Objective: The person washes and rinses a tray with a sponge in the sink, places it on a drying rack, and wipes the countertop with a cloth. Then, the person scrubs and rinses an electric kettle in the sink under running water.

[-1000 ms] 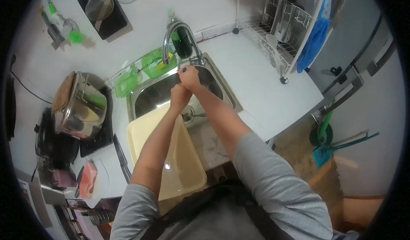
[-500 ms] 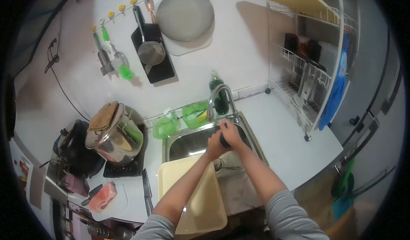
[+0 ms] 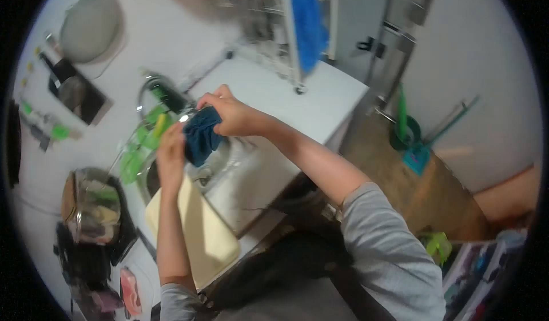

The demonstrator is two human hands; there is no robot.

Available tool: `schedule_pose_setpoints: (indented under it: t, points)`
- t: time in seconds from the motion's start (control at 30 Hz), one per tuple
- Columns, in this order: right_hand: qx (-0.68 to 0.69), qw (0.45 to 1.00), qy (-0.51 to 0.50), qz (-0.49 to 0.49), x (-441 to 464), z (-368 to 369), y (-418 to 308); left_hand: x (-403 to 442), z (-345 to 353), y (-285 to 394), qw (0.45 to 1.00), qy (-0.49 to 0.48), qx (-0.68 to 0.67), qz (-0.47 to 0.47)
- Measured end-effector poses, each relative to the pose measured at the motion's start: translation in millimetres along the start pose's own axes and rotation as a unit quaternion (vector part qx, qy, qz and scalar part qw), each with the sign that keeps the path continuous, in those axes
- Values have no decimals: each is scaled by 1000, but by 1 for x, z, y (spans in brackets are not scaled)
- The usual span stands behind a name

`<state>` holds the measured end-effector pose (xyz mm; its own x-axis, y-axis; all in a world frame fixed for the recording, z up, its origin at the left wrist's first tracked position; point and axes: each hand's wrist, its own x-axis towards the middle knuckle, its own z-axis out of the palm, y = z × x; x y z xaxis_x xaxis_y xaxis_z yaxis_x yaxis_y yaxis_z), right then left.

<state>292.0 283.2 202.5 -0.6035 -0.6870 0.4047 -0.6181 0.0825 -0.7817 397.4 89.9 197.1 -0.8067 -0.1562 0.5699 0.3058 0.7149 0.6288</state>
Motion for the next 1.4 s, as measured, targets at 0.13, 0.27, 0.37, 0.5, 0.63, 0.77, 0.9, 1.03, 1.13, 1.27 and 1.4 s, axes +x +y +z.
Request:
schedule_pose_setpoints:
  t: [0.13, 0.27, 0.37, 0.5, 0.63, 0.77, 0.9, 1.03, 1.13, 1.27, 1.4]
  points:
    - [-12, 997, -43, 60, -61, -59, 8, -11, 28, 27, 964, -58, -234, -115]
    - [42, 998, -31, -39, -101, -91, 16, -26, 127, 109, 955, -144, -237, -111]
    - [43, 997, 8, -70, -124, -147, 1, -26, 184, 116, 875, -263, -340, -224]
    - [98, 994, 14, -52, -150, -231, -15, -12, 221, 158, 935, -248, -241, -74]
    - [82, 990, -29, -114, -154, -263, -19, -5, 242, 188, 854, -344, -350, -170]
    - [175, 975, -32, -129, -177, -326, -22, -9, 239, 208, 872, -377, -254, -181]
    - [107, 993, 1, -52, -191, -351, -4, 15, 202, 205, 931, -231, -247, -138]
    - [-88, 986, 140, 15, -174, -331, 69, 67, 233, 216, 980, -67, -155, -102]
    - [-143, 970, 193, 39, -198, -316, 127, 68, 296, 192, 940, 55, 265, 208]
    - [-115, 954, 247, 123, -281, -308, 200, -3, 393, 142, 955, -209, 187, 95]
    - [8, 886, 319, 337, -358, -284, 236, -1, 462, 145, 905, -305, 294, -33]
